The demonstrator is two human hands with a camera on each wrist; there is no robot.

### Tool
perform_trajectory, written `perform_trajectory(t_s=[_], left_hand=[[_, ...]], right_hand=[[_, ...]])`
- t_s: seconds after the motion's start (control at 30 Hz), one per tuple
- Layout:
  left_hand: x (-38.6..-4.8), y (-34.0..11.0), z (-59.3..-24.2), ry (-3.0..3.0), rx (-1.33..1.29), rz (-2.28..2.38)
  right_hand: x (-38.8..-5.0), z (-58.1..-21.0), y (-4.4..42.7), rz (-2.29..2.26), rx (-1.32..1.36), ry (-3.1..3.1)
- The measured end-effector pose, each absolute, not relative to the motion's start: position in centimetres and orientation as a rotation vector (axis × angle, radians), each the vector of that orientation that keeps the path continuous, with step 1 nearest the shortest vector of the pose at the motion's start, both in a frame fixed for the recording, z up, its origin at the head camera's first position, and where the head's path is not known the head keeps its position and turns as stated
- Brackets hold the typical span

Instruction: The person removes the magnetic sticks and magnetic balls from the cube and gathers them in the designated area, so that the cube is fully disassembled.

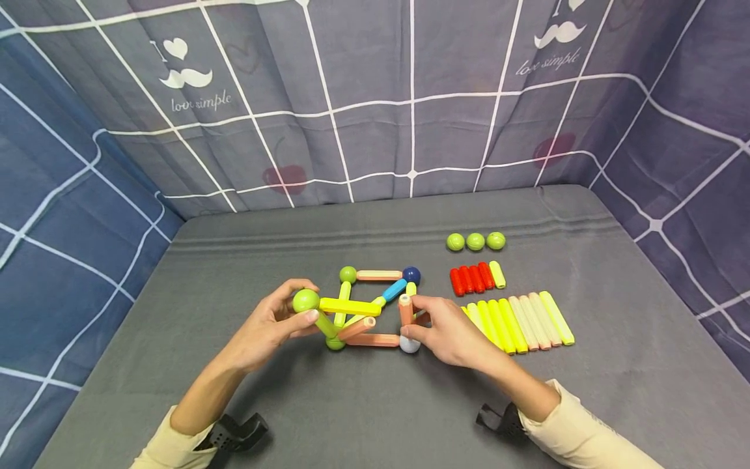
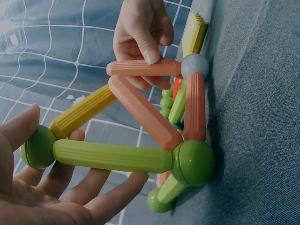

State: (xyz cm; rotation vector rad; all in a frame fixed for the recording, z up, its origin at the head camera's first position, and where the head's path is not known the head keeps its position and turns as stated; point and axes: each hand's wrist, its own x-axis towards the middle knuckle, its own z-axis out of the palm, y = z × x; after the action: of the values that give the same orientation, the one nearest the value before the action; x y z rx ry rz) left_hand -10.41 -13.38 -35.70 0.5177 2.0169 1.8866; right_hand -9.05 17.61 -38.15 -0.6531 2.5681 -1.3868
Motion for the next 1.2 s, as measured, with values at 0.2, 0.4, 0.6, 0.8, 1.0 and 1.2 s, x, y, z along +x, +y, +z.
perform_trajectory(t_s=[0.2,0.4,0.6,0.8,1.0,1.2], left_hand=[[-10.5,-13.2,-35.8,1.995,0.531,1.900],[-10.4,-13.2,-35.7,2.009,0.531,1.874],[-10.3,-13.2,-35.6,2.018,0.528,1.862],[-10.2,-13.0,-35.7,2.006,0.531,1.867],[-10.2,-13.0,-35.9,2.021,0.543,1.860],[-10.1,-13.0,-35.8,2.012,0.543,1.875]], right_hand=[[-8.7,-38.4,17.4,-1.370,-0.676,2.603],[-8.5,-38.4,17.3,-1.388,-0.642,2.609],[-8.1,-38.3,17.5,-1.479,-0.543,2.522],[-7.9,-37.9,18.1,-1.627,-0.501,2.388],[-7.1,-37.4,20.8,-1.725,-0.455,2.422],[-5.8,-37.4,26.0,-1.736,-0.348,2.591]])
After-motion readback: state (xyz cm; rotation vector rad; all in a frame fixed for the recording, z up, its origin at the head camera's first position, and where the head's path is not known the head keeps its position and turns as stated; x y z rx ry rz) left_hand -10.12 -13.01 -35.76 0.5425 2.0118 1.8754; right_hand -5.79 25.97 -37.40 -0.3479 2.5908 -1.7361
